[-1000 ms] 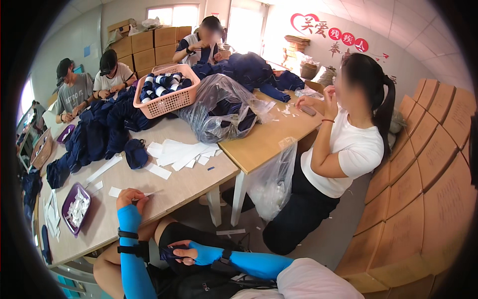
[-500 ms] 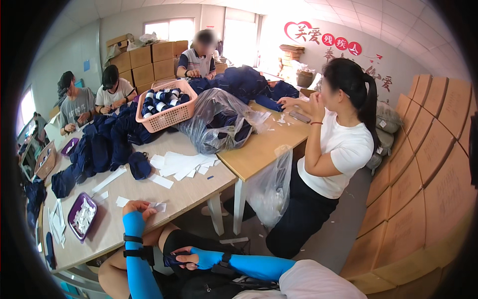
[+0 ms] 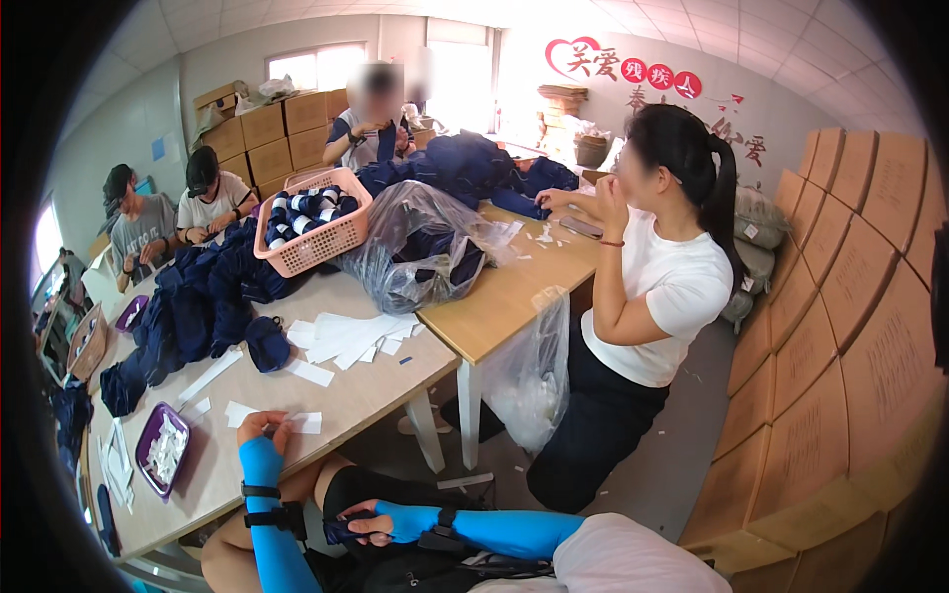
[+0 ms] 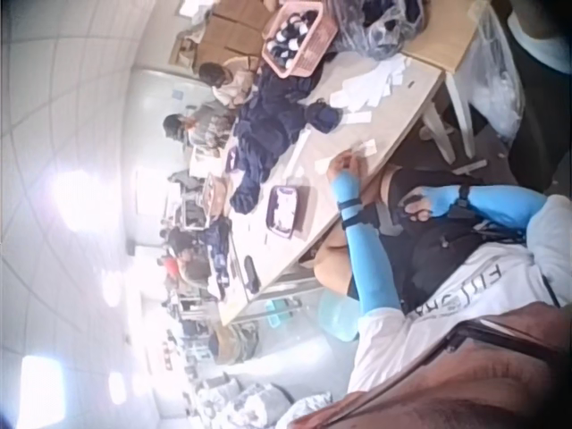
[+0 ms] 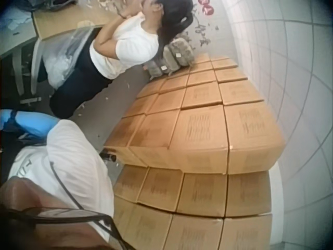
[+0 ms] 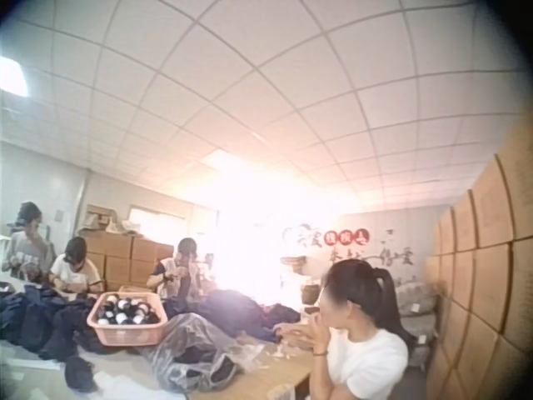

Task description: Folding and applying paper tags to blue fabric components in a manufacturing facility.

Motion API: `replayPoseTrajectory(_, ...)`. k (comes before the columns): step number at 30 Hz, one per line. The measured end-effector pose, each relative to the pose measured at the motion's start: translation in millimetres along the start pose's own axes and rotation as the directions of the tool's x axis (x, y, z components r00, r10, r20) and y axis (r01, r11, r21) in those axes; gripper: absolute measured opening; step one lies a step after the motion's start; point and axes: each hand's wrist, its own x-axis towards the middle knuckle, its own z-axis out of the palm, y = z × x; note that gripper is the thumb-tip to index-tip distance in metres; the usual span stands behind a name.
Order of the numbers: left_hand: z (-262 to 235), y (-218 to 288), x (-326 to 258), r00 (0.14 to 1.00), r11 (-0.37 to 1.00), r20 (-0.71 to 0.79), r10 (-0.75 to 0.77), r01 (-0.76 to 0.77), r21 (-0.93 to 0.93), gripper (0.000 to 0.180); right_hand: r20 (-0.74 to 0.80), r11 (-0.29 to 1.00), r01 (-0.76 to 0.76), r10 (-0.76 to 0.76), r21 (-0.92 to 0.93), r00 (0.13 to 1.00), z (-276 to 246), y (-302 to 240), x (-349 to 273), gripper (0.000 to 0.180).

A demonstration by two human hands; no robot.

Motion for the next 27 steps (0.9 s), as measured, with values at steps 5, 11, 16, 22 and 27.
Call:
replayPoseTrajectory(5, -1.5, 7.2, 5.6, 0.990, 0.992, -0.064, 0.129, -0.130, -0.005, 0.007, 0.004, 0.998, 0.028, -0.028, -0.048, 1.000, -4.6, 2.8, 2.9, 0.065)
replayPoseTrajectory(11, -4.6, 4.7, 3.6, 0.992, 0.995, -0.080, 0.100, -0.100, 0.015, 0.007, -0.004, 0.997, -0.002, 0.002, -0.079, 1.000, 3.7, 0.1, -1.2, 0.061)
replayPoseTrajectory(16, -2.8, 1.5, 3.1, 0.993, 0.997, -0.091, 0.071, -0.068, 0.036, 0.006, 0.027, 0.999, -0.002, 0.003, -0.054, 1.000, 2.4, -1.3, 0.1, 0.061)
replayPoseTrajectory(22, -1.3, 0.5, 2.6, 0.992, 0.997, -0.110, 0.065, -0.060, 0.048, 0.007, 0.030, 0.999, 0.011, -0.010, -0.041, 1.000, -4.0, 4.4, 5.0, 0.063)
replayPoseTrajectory(27, 0.2, -4.2, 1.2, 0.987, 0.993, -0.129, 0.095, -0.085, 0.078, 0.008, 0.025, 0.998, 0.008, -0.007, -0.055, 1.000, -6.1, 8.1, 5.5, 0.065)
